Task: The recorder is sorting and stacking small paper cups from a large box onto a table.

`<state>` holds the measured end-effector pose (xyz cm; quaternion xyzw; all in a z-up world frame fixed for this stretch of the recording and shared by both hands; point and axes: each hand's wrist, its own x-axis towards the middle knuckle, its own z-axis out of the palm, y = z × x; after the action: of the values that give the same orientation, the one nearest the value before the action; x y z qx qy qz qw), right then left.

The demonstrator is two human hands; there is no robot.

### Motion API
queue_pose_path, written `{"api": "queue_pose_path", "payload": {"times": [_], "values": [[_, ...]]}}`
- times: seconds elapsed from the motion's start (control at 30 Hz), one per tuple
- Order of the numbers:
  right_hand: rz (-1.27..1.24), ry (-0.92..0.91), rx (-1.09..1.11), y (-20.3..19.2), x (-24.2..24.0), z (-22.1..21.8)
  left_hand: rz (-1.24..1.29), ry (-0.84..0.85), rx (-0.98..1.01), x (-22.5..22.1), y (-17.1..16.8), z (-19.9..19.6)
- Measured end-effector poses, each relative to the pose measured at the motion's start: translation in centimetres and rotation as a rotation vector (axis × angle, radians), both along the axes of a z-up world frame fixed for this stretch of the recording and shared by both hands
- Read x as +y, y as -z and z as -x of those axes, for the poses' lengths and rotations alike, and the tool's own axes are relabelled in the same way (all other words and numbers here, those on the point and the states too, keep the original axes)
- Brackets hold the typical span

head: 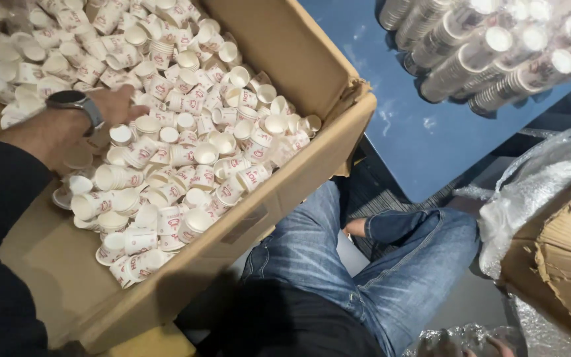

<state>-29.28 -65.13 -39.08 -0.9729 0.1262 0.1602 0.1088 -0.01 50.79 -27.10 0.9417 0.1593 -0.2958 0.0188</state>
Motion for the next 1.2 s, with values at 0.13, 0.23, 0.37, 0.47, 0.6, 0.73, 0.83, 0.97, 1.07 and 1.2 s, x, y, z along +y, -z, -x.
{"api": "queue_pose_path", "payload": {"times": [0.13,0.23,0.37,0.47,0.6,0.73,0.83,0.97,1.07,1.2], "values": [[-0.031,-0.021,-0.061,-11.8,17.8,-7.3,-0.001,0.196,0.049,-3.7,-1.0,-2.5],[-0.114,-0.196,-0.158,-15.3,23.7,-8.3,0.057,0.262,0.242,-7.9,-5.6,-5.0],[-0.132,-0.132,-0.184,-19.2,30.0,-7.8,-0.129,0.398,0.168,-12.7,-11.7,-4.0],[-0.117,-0.084,-0.153,-18.5,30.5,-7.4,-0.343,0.348,-0.232,-15.5,-15.8,-1.9],[-0.133,-0.123,-0.147,-17.3,32.0,-7.0,-0.302,0.644,-0.491,-15.6,-13.2,-1.3],[-0.196,-0.155,-0.094,-19.1,34.6,-7.3,0.04,0.575,-0.378,-12.0,-3.8,-2.1],[-0.212,-0.103,-0.061,-19.3,35.7,-6.3,0.132,0.387,-0.217,-10.7,-5.4,-2.3],[-0.208,-0.047,-0.101,-17.4,34.0,-5.3,0.036,0.254,-0.135,-9.8,-7.2,-3.2],[-0.216,-0.111,-0.239,-18.2,32.6,-5.8,0.0,0.222,-0.311,-14.0,-15.3,-3.8],[-0.25,-0.143,-0.442,-26.8,36.4,-9.7,0.772,0.194,-0.8,-21.5,-25.1,-4.2]]}}
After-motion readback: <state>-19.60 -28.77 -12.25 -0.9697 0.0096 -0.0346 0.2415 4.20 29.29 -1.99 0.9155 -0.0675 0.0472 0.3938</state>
